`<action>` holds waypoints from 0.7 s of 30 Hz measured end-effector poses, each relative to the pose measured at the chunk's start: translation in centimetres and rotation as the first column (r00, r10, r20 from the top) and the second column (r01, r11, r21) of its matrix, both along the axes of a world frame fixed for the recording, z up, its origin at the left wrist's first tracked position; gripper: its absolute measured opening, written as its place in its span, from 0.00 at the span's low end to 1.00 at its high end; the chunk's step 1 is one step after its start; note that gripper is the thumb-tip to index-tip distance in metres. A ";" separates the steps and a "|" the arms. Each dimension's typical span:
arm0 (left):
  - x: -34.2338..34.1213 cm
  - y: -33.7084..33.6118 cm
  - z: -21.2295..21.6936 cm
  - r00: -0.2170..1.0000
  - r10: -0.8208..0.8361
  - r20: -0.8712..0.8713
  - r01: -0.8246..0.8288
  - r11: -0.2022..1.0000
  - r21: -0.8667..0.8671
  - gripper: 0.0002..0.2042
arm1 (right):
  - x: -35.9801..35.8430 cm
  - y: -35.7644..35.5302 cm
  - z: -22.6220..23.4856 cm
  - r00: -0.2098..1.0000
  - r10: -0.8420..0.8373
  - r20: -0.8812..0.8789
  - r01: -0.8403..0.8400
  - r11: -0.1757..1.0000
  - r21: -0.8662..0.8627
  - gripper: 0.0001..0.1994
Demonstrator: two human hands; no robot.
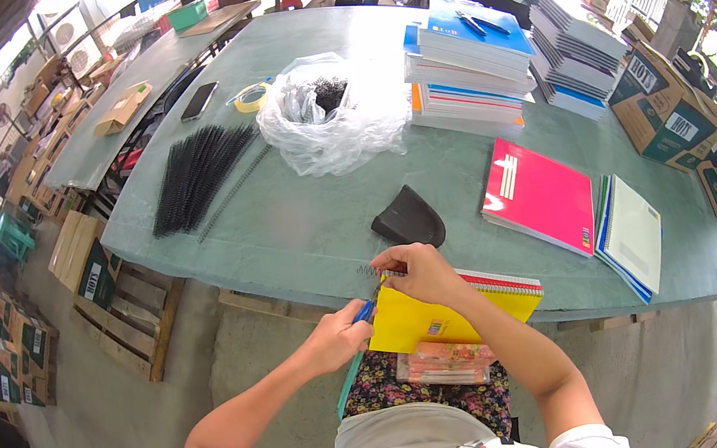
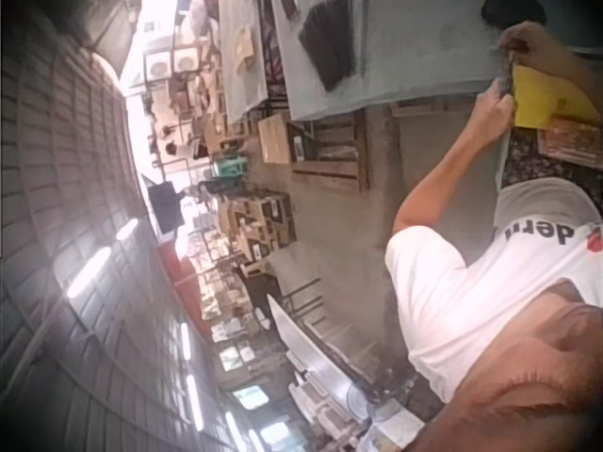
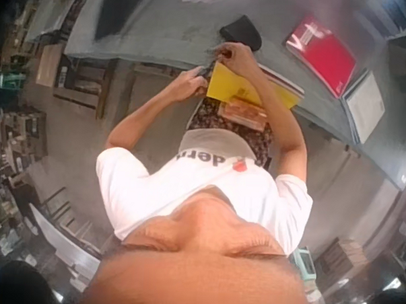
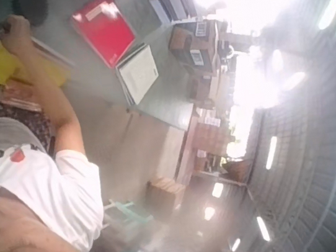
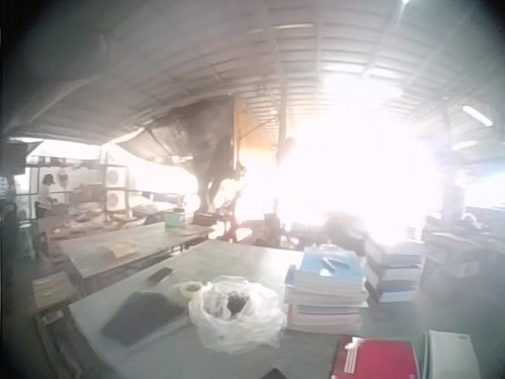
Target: The person applies a plastic protective strip to the spiral binding of notebooks and trims the excess using pliers before stacking the finished notebooks.
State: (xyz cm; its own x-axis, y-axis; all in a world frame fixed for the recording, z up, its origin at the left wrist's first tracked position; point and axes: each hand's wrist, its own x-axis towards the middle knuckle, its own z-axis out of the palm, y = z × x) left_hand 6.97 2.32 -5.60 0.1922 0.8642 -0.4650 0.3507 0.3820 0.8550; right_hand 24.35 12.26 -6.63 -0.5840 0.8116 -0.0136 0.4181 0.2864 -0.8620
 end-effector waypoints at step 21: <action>1.2 1.1 -1.2 0.377 0.478 0.793 0.193 0.797 -0.572 0.17 | 1.3 -0.3 -0.5 0.996 -0.078 0.036 0.067 0.968 0.242 0.08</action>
State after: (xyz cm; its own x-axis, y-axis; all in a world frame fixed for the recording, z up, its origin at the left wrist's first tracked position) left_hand 8.16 3.43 -6.77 0.6606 0.6090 -0.4390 -0.5682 0.7878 0.2378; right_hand 25.65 12.00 -7.08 -0.5265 0.8345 0.1626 0.4819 0.4505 -0.7516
